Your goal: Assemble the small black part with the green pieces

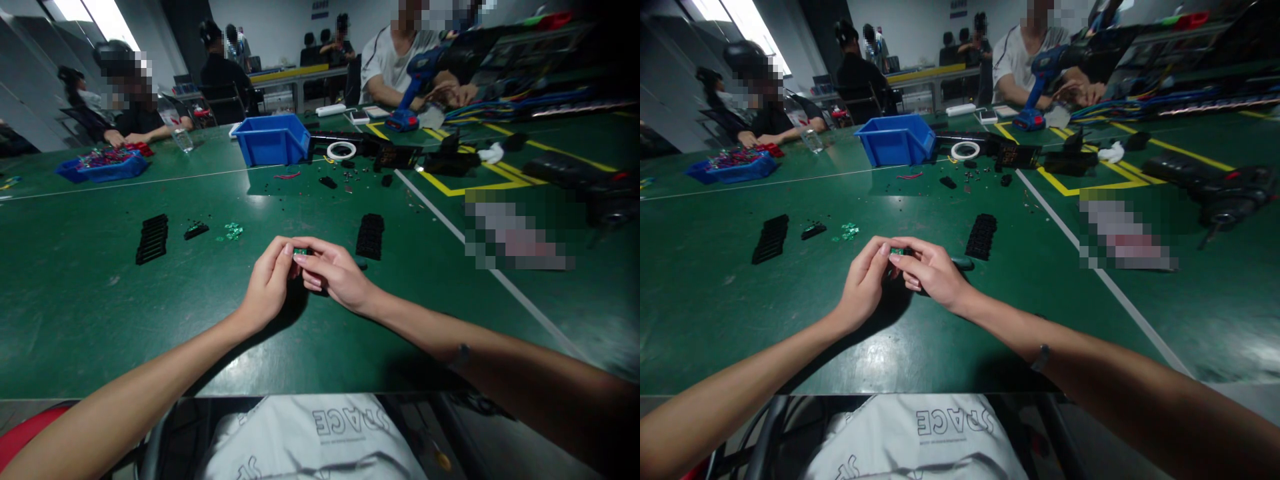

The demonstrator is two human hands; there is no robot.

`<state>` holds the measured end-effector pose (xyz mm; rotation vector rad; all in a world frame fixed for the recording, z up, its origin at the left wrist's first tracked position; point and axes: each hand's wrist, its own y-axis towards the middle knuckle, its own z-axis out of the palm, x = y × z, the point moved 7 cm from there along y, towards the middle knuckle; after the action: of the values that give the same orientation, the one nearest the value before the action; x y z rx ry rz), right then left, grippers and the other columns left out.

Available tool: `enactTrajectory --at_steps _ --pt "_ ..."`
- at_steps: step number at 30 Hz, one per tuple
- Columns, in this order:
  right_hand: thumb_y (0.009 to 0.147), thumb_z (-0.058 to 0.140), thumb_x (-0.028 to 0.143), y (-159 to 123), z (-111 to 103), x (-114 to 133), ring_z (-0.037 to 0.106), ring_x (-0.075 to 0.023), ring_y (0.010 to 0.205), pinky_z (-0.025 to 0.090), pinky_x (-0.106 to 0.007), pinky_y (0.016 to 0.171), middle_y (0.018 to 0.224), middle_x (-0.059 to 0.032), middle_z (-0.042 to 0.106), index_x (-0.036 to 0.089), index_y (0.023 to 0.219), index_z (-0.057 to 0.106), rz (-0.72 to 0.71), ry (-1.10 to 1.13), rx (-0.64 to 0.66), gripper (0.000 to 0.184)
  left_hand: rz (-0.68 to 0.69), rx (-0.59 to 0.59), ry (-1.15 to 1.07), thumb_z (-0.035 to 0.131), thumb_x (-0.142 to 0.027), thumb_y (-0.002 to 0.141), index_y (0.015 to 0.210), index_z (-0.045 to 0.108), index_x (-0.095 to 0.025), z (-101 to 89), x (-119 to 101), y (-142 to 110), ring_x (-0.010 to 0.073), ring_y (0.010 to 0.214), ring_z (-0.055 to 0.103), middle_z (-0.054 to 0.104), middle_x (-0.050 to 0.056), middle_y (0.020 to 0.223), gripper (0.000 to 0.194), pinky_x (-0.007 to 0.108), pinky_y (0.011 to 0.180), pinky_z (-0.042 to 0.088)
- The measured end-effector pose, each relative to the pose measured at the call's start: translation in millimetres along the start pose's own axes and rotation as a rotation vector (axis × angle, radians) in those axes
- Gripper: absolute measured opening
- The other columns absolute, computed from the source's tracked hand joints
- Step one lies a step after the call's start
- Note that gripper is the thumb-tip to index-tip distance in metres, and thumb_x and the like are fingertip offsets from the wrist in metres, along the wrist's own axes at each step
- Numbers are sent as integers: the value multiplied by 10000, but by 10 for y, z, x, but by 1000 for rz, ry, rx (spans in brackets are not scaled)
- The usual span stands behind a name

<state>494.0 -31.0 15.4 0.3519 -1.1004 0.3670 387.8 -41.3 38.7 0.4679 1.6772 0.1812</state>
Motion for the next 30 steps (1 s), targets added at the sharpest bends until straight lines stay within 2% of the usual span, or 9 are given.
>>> enactTrajectory --at_steps 12,20,30 --pt "863 718 265 3 21 -2 366 -54 484 257 -211 473 626 72 485 181 1180 668 20 59 31 332 23 -23 32 430 -403 1056 1026 629 -174 1 -5 -21 127 691 478 523 1 768 305 239 647 391" --pt "875 696 262 -6 17 -1 392 -71 510 277 -225 489 614 72 455 178 1174 656 11 33 1 314 67 -37 62 423 -349 1067 1051 640 -174 3 -46 -28 113 706 509 537 -2 786 279 225 650 401" --pt "865 706 283 -1 26 25 417 -75 514 305 -227 485 630 67 485 169 1186 649 -22 1 6 346 71 -57 49 430 -361 1062 1049 639 -176 10 -72 -24 112 668 507 534 0 768 280 218 615 419"
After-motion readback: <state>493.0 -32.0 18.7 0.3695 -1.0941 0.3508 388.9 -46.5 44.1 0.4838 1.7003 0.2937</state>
